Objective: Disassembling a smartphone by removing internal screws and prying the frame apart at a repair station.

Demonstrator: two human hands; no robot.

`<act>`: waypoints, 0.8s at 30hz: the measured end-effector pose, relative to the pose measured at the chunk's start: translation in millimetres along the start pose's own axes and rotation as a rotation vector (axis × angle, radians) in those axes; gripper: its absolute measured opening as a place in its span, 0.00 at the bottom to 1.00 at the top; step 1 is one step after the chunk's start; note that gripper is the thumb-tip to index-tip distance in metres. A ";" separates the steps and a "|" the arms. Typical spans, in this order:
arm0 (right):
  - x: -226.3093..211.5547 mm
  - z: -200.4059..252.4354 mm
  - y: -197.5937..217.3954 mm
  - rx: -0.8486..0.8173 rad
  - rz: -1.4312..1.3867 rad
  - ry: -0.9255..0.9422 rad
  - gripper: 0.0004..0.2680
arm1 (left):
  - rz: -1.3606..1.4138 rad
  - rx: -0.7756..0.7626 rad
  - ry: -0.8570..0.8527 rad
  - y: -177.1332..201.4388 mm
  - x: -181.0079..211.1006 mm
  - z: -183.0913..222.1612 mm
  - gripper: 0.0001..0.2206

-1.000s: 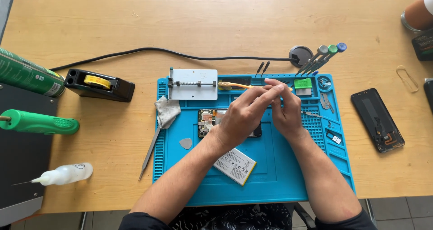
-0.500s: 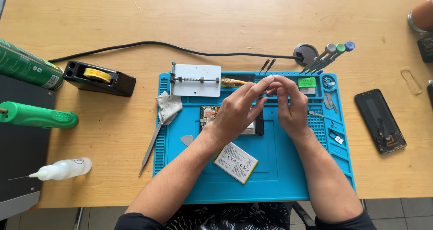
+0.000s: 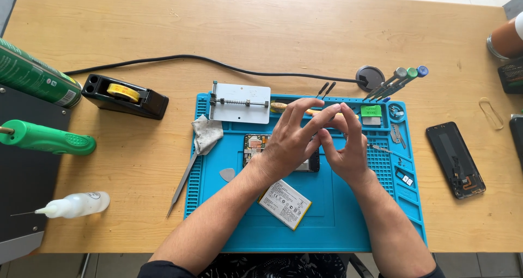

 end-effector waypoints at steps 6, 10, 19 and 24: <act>-7.1 -4.3 -5.6 -0.037 -0.086 -0.047 0.31 | 0.088 0.000 0.004 -4.3 -0.1 0.3 0.39; 0.5 0.4 -6.7 -0.078 -0.081 -0.074 0.32 | 0.105 0.019 -0.001 -6.8 0.2 1.6 0.40; -0.3 -7.5 -2.0 -0.069 -0.044 -0.101 0.34 | 0.104 -0.004 -0.003 -3.1 6.4 0.1 0.40; -0.6 -15.4 1.4 -0.030 -0.081 -0.130 0.33 | 0.068 -0.016 -0.020 -10.0 2.6 2.4 0.41</act>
Point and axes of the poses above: each hand's wrist, its own z-axis away from the middle knuckle, its own y-axis out of the back of the hand, x = y × z, the point moved 7 cm from there along -z, towards the middle knuckle, and after that the axes turned 9 degrees about z, right-handed, at the moved point
